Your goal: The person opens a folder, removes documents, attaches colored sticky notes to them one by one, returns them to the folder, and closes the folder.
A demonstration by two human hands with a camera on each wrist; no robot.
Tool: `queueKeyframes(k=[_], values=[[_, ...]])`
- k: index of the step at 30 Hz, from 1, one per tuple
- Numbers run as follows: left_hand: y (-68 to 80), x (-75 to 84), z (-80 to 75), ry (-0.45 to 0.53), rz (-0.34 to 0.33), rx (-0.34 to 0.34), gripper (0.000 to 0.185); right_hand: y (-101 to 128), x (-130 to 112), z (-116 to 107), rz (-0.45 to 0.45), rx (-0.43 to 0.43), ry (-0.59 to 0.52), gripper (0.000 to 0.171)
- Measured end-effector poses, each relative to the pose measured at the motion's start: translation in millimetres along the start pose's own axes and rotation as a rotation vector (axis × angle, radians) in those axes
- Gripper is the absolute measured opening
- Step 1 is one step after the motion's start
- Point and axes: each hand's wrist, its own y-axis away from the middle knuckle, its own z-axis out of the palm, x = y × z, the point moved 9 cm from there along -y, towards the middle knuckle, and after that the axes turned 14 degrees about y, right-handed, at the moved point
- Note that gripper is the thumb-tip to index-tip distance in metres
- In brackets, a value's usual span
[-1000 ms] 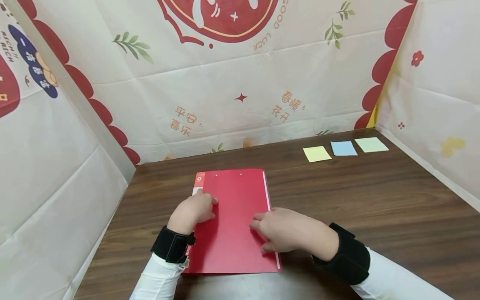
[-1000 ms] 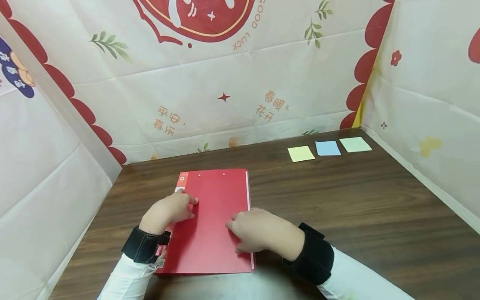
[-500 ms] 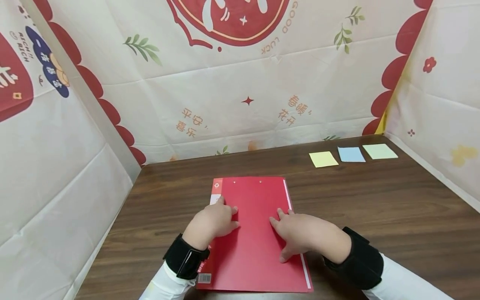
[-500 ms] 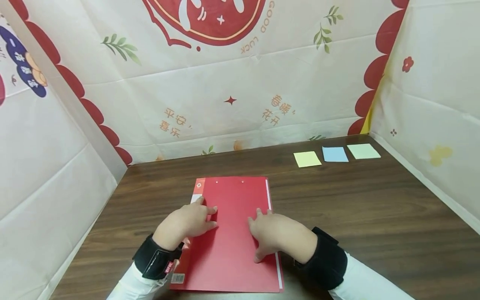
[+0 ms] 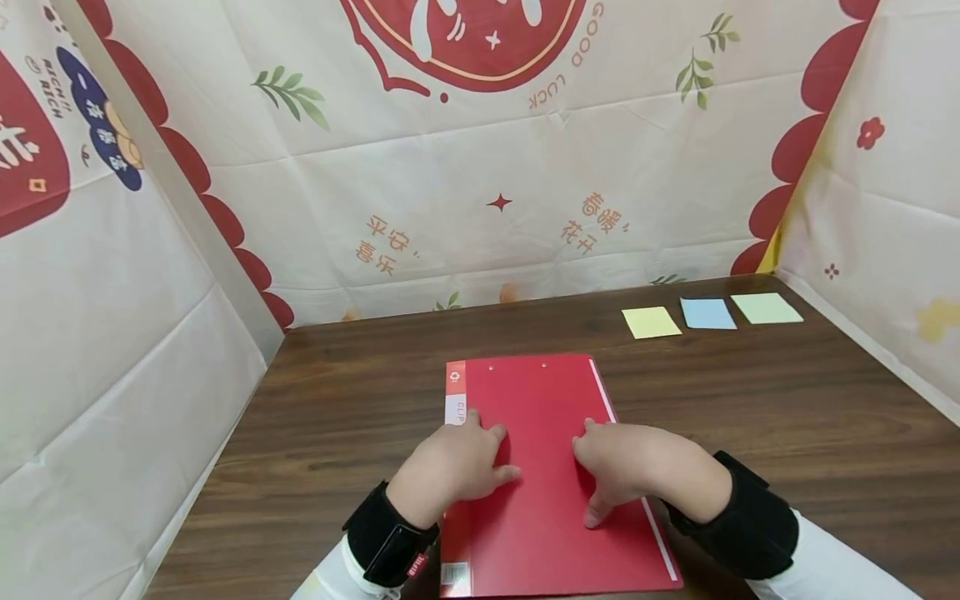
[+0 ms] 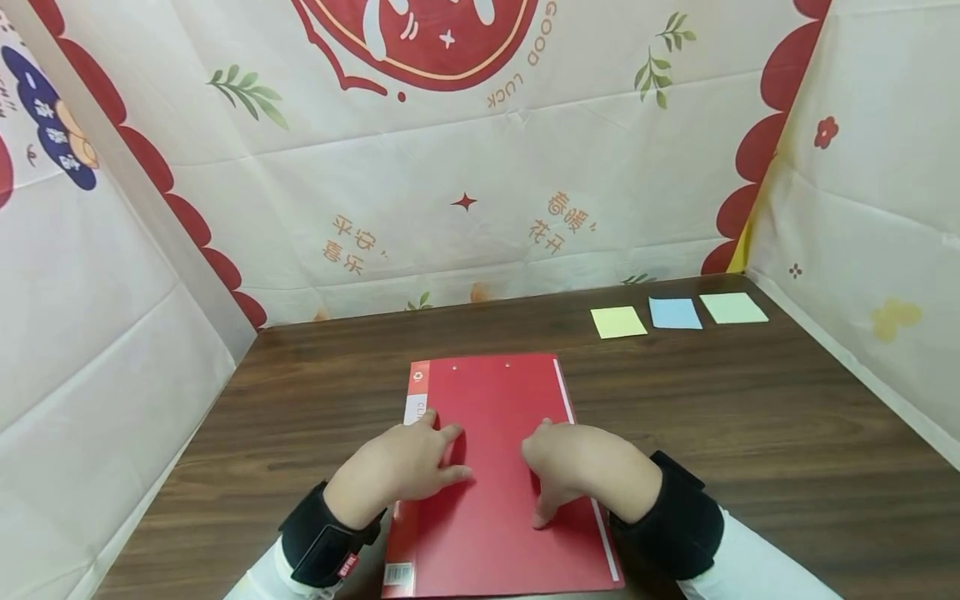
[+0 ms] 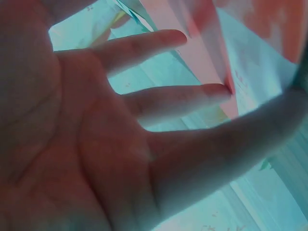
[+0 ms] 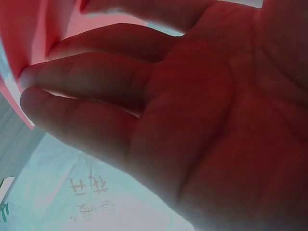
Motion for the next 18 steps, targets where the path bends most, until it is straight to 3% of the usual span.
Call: queueKeyframes(k=[4, 7, 13, 18], values=[[5.3, 7.3, 2.3, -0.03, -0.027, 0.012, 0.081, 2, 4, -2, -0.007, 0.016, 0.015, 0.068], [12.8, 19.7, 7.9, -0.064, -0.027, -0.025, 0.094, 3, 3, -3, -0.016, 0.023, 0.045, 0.068], [30.2, 58.1, 36.9, -0.072, 0.115, -0.205, 0.105, 3, 3, -5, -0.021, 0.041, 0.067, 0.063], [35.0, 78.9, 58.2, -0.09, 0.207, -0.238, 0.1, 6, 8, -4, 0.005, 0.066, 0.06, 0.057]])
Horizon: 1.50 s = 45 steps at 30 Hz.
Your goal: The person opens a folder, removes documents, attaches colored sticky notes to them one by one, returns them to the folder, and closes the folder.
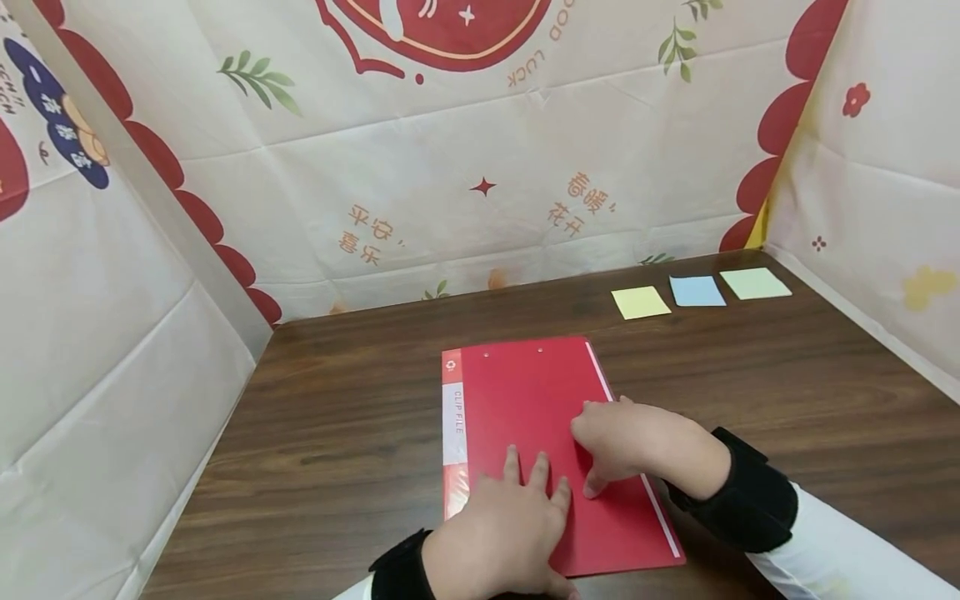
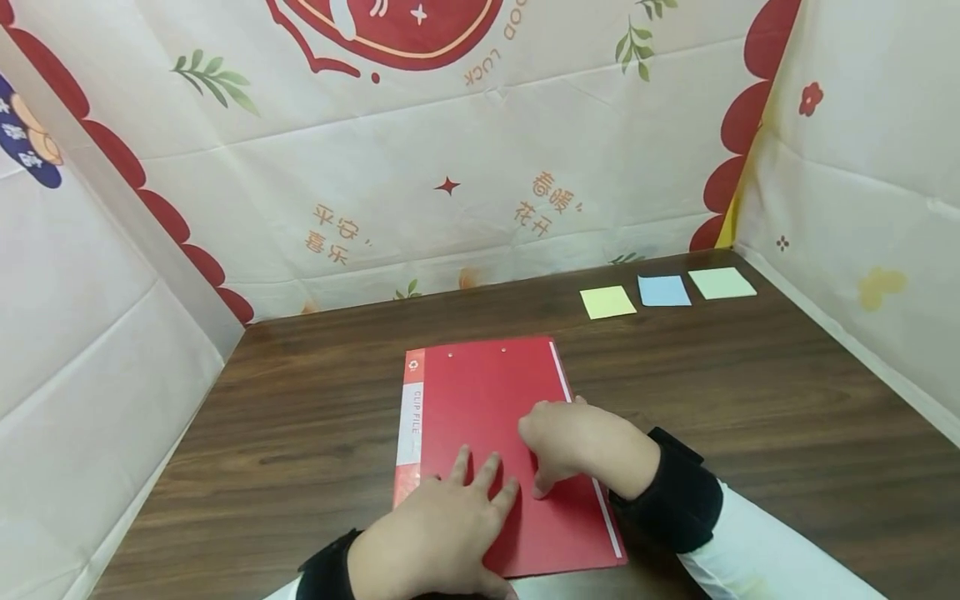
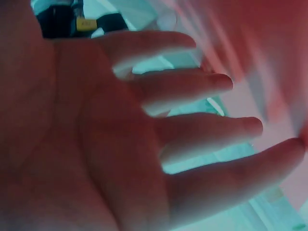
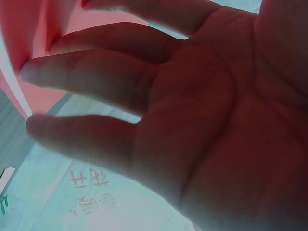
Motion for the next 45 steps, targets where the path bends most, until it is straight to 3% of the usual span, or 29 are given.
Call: queueKeyframes(k=[6, 17, 24, 33, 41, 45], values=[[-5.2, 11.9, -1.5, -0.026, 0.072, 0.083, 0.086, 2, 6, -3, 0.022, 0.016, 0.012, 0.051], [-8.4, 13.7, -2.9, 0.026, 0.1, 0.077, 0.082, 1, 11, -5, 0.01, 0.032, 0.008, 0.049], [-2.5, 23.0, -5.9, -0.065, 0.224, 0.133, 0.068, 2, 14, -6, 0.002, 0.066, -0.033, 0.038], [8.7, 38.5, -9.6, -0.212, 0.415, 0.194, 0.036, 0, 22, -8, 0.029, 0.059, -0.047, 0.036], [14.9, 49.9, -8.2, -0.273, 0.563, 0.203, 0.06, 1, 41, -13, 0.019, 0.06, -0.053, 0.018], [16.2, 52.7, -8.3, -0.26, 0.568, 0.184, 0.066, 5, 69, -20, 0.039, 0.066, -0.088, 0.04]])
